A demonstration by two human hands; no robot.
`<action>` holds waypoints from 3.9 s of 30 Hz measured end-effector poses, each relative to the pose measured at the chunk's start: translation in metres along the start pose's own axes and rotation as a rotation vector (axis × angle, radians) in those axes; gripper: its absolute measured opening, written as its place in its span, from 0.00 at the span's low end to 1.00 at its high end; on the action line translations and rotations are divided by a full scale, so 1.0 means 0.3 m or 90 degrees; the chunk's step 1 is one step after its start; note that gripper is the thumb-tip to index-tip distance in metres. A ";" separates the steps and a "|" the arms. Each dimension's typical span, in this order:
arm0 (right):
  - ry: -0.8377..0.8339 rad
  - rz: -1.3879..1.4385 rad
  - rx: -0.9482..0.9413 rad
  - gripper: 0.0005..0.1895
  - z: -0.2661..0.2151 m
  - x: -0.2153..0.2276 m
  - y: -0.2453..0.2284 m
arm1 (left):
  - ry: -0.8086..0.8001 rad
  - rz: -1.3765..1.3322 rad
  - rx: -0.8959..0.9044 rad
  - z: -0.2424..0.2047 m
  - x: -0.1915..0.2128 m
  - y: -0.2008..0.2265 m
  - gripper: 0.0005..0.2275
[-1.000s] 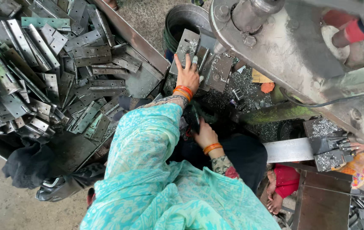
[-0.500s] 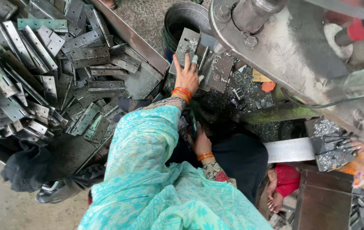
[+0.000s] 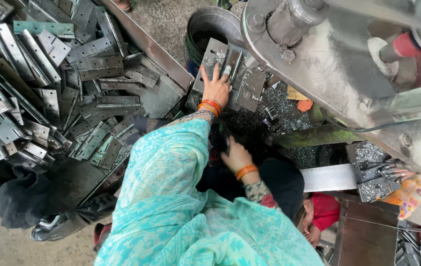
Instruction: The person sits at a metalworking press and repeatedly places small metal brackets into the die, activates the press to shape them, and removes the finished pieces. The person handles the brackets one at a time and places them into a nearby bin.
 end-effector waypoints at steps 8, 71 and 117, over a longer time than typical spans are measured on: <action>0.122 0.162 0.044 0.45 -0.077 -0.162 0.030 | -0.074 0.060 -0.023 -0.064 0.005 0.042 0.15; -0.043 0.055 0.011 0.31 -0.027 0.244 -0.092 | 0.216 0.048 -0.196 -0.336 0.358 0.063 0.10; 0.057 0.097 -0.017 0.48 -0.087 -0.015 -0.013 | -0.039 -0.034 -0.047 -0.157 0.100 -0.006 0.13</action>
Point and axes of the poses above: each hand's wrist, its own z-axis towards the middle knuckle, its own x-axis out of the back of the hand, y = z × x, the point moved 10 cm from there along z, towards the middle knuckle, and after that the axes turned 2 degrees about z, right-handed, at the moved point
